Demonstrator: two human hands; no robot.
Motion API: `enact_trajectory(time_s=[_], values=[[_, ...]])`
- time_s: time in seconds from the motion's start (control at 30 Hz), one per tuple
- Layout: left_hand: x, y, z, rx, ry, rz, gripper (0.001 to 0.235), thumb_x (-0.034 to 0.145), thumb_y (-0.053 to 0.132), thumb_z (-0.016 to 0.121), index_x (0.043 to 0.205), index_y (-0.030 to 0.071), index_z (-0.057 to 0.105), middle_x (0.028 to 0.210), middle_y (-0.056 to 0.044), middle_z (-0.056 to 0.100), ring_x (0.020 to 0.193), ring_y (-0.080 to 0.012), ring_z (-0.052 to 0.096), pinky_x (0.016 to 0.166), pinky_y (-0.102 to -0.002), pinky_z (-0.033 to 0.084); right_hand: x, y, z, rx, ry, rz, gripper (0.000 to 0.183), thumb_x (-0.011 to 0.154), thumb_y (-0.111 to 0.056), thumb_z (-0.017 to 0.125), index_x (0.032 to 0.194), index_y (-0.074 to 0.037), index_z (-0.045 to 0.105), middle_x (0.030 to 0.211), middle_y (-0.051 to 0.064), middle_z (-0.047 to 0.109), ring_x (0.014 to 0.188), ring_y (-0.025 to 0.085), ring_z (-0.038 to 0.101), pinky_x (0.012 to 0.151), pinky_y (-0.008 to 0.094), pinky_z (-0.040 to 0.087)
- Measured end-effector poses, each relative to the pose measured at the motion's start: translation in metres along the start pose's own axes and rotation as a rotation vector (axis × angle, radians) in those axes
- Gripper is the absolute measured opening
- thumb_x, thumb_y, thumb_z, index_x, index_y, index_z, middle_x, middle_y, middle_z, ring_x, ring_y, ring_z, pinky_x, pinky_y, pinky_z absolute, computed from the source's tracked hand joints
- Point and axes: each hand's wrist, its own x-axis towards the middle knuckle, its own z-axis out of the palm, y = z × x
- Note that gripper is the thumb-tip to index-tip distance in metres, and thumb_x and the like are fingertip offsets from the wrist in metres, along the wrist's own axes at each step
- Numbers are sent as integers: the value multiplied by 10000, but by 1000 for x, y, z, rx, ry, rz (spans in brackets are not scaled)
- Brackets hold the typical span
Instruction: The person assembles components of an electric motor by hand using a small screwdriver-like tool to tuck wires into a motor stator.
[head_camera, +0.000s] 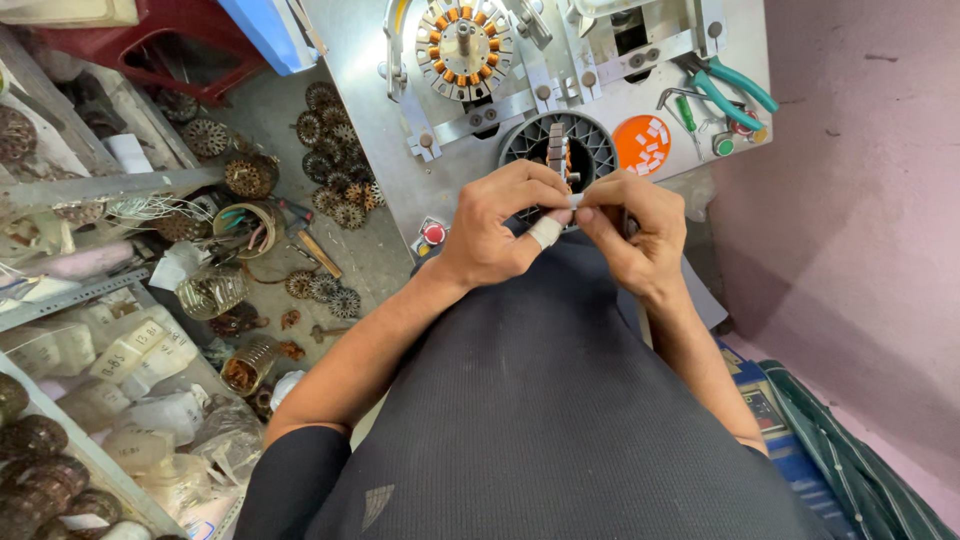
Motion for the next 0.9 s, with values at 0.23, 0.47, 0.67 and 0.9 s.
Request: enact_trajectory(time_s=[0.23,0.47,0.67,0.9], values=[[0,-12,1,175,40,114,184,789,-71,745,935,9,667,977,-90,683,881,-258,667,786,-360,555,7,-11,8,-218,19,-60,239,855,67,788,1068,-9,708,911,64,676,576,83,494,553,250,383],[6,-32,2,305,5,130,469,844,90,856,1249,62,621,1242,-94,650,1156,-302,651,1010,-410,540,18,-2,12,-204,125,82,231,934,82,736,1141,-1,676,947,50,636,588,63,462,542,246,345],[5,-57,6,155,-186,-284,1142,605,348,978,1530,86,362,1513,-163,450,1377,-372,513,1126,-435,463,28,21,16,-140,94,234,174,950,63,700,1111,4,665,791,-2,611,530,38,410,496,235,276],[-7,-67,12,75,-122,-159,1059,616,234,1002,1484,147,400,1530,-135,429,1441,-361,485,1191,-431,471,25,12,21,-267,112,130,111,931,49,721,1018,-11,688,795,35,569,561,70,450,529,258,339]])
